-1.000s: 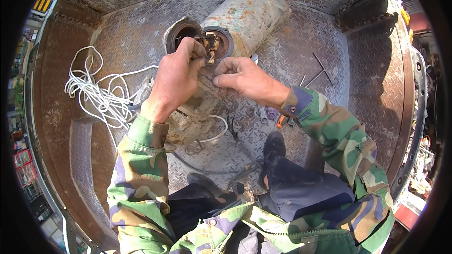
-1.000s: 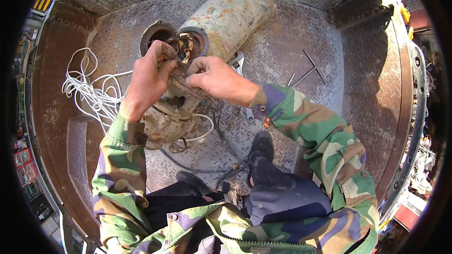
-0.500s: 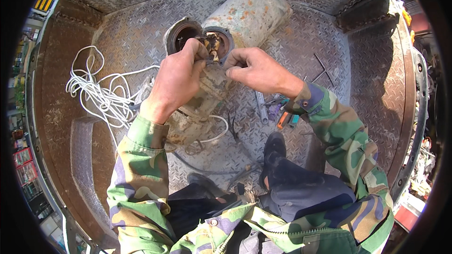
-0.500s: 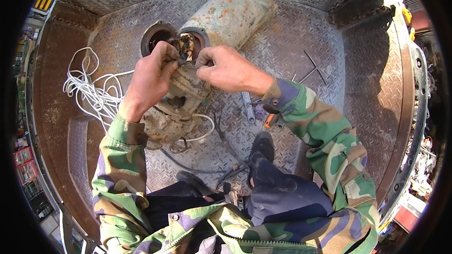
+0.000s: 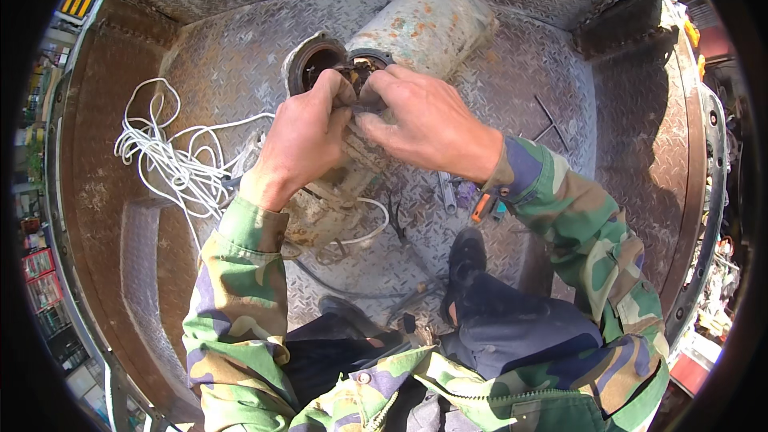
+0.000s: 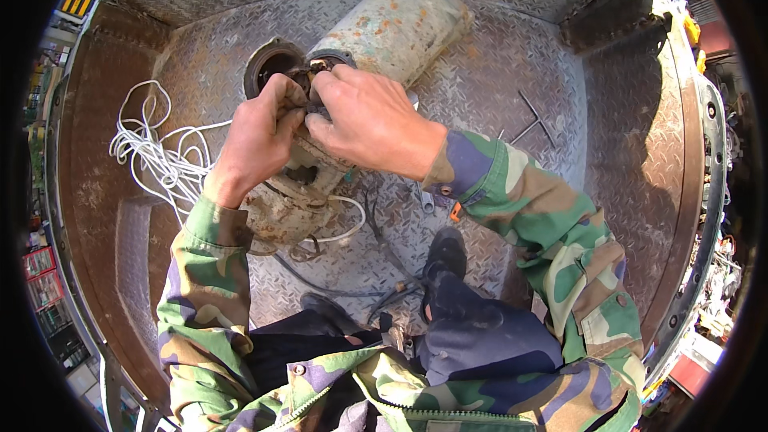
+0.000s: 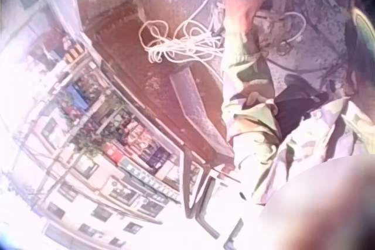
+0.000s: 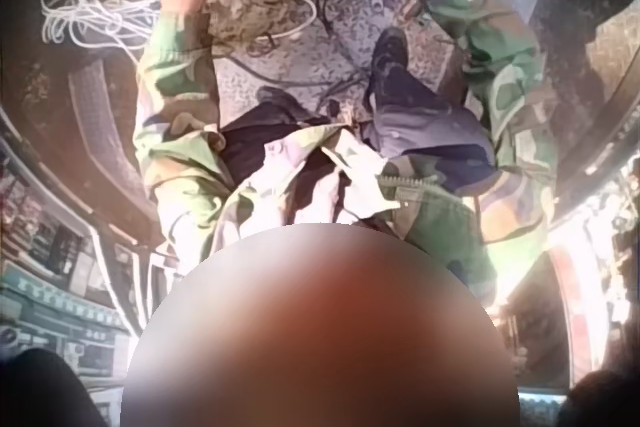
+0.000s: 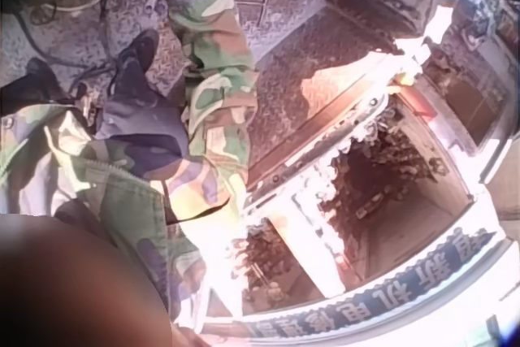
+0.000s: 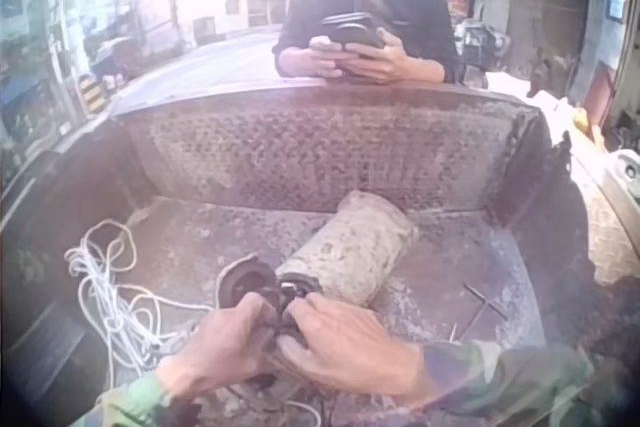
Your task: The person sits in the back of a truck and uses a wrench and screwdriver to open a cylindrical electrical device. They then use pliers to strip and adjust wires inside the device's terminal block.
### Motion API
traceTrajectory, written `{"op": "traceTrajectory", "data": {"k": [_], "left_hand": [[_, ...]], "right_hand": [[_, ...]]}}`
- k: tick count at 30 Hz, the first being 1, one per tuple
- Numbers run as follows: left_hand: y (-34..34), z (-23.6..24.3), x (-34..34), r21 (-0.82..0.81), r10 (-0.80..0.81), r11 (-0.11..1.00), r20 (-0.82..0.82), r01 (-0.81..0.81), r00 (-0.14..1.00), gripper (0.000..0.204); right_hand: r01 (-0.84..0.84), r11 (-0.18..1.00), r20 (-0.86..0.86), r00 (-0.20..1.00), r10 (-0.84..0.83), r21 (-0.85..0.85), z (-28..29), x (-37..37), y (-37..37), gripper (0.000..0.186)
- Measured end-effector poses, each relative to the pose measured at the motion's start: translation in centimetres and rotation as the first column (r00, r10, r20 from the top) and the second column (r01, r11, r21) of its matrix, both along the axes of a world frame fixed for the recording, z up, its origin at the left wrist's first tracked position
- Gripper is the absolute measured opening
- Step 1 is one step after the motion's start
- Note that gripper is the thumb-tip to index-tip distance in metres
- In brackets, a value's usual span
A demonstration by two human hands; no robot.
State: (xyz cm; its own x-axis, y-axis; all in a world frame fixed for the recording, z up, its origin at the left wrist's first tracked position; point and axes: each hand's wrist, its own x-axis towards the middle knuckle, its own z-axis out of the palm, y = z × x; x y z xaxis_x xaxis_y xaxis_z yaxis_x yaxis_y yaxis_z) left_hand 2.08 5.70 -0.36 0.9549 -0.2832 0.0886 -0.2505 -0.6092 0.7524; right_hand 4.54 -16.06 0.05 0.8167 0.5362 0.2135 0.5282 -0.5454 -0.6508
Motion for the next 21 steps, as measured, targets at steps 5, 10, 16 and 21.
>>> {"op": "traceTrajectory", "data": {"k": [5,10,16,21], "left_hand": [[0.6,0.6,-0.4,-0.016,0.010,1.000,-0.090,-0.012,0.996,0.020],[-0.1,0.8,-0.4,0.005,0.018,1.000,-0.062,-0.018,0.998,0.020],[-0.5,0.0,-0.2,0.113,0.021,0.993,0.055,-0.027,0.998,0.018],[-1.3,-0.4,-0.4,0.155,0.064,0.984,0.185,-0.093,0.981,0.017]], "right_hand": [[0.061,0.997,-0.271,0.962,-0.046,0.045,0.5,1.8,-1.3,0.037],[0.025,0.989,-0.384,0.923,0.033,0.145,0.5,2.1,-1.1,0.040],[-0.091,0.996,-0.194,0.977,0.085,-0.021,-0.7,2.4,-0.4,0.033],[0.079,0.965,-0.703,0.700,0.123,0.248,-1.5,4.3,-1.9,0.027]]}}
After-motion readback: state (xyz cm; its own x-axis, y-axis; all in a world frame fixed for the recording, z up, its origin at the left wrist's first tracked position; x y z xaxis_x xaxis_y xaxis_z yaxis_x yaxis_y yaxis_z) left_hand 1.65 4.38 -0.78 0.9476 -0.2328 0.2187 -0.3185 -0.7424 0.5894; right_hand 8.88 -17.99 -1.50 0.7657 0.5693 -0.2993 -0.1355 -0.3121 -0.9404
